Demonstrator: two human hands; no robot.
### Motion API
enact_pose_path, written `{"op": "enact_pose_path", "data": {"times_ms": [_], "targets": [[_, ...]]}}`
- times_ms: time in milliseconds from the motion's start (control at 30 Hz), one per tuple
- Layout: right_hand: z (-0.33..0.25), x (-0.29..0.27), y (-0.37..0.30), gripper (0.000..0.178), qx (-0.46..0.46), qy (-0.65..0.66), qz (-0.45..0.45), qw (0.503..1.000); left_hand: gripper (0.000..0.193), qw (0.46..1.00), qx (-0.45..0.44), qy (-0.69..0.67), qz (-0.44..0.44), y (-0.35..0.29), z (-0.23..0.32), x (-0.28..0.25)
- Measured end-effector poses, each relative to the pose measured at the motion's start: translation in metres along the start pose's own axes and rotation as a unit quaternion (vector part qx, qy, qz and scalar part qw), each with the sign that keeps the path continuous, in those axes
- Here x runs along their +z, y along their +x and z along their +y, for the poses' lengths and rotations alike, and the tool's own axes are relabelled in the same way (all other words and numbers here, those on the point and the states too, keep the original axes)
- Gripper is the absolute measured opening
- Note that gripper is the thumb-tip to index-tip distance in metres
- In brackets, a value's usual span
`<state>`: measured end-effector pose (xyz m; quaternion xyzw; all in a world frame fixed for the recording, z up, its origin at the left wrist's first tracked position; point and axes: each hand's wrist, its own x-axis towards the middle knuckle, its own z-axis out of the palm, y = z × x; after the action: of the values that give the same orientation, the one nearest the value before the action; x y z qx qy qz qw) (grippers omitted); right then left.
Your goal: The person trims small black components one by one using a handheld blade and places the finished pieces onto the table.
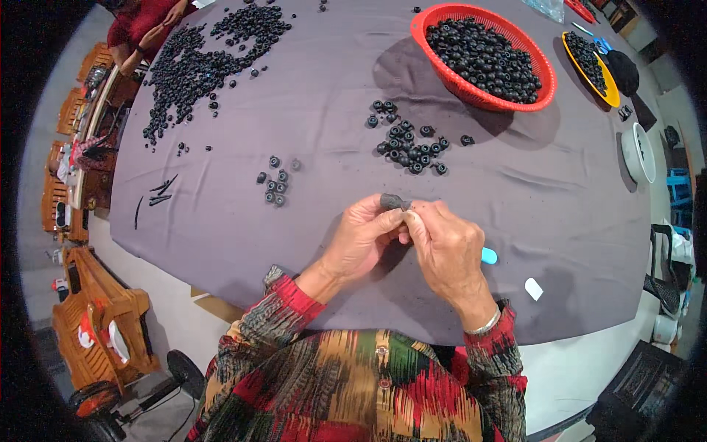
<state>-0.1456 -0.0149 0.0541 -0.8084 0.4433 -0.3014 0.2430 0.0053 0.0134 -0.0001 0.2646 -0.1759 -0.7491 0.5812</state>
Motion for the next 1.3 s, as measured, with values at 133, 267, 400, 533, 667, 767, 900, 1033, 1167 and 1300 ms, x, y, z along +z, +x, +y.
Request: {"op": "enact_pose_path", "data": {"times_ms": [133,267,400,533,667,767,900,1033,1167,1300], "targets": [[0.006,0.002,0.0,0.014,0.03,0.073,0.005,0.997,0.006,1.0,0.007,0.012,0.014,0.0,-0.001,0.003],[0.018,-0.005,-0.001,0.015,0.013,0.068,0.051,0.996,0.007,1.0,0.003,0.008,0.011,0.002,0.002,0.003],[0.013,-0.016,0.002,0.016,0.031,0.072,0.06,0.995,0.009,1.0,0.0,-0.008,0.015,0.004,0.002,0.001],[0.015,-0.004,-0.001,0.03,-0.102,0.012,0.076,0.992,0.011,0.999,-0.042,-0.03,0.01,0.002,0.007,0.009],[0.02,0.013,-0.003,0.033,-0.192,-0.04,0.128,0.972,0.01,0.998,-0.027,-0.022,0.043,0.003,0.003,0.011],[0.019,0.022,-0.003,0.033,-0.177,-0.025,0.145,0.973,0.013,0.999,-0.033,-0.034,-0.007,0.0,0.001,0.001],[0.016,0.028,-0.003,0.031,-0.191,-0.04,0.178,0.965,0.008,0.997,-0.019,-0.074,0.032,-0.003,0.002,0.008],[0.015,0.034,-0.003,0.023,-0.168,-0.013,0.197,0.966,0.01,0.995,-0.012,-0.095,0.04,-0.008,0.006,0.006],[0.023,0.024,-0.008,0.019,-0.143,-0.053,0.166,0.974,0.006,0.939,0.137,0.268,0.166,-0.021,0.033,-0.002],[0.027,0.021,-0.012,0.017,-0.107,-0.107,0.059,0.987,0.005,0.668,0.292,0.649,0.218,-0.034,0.087,-0.036]]}}
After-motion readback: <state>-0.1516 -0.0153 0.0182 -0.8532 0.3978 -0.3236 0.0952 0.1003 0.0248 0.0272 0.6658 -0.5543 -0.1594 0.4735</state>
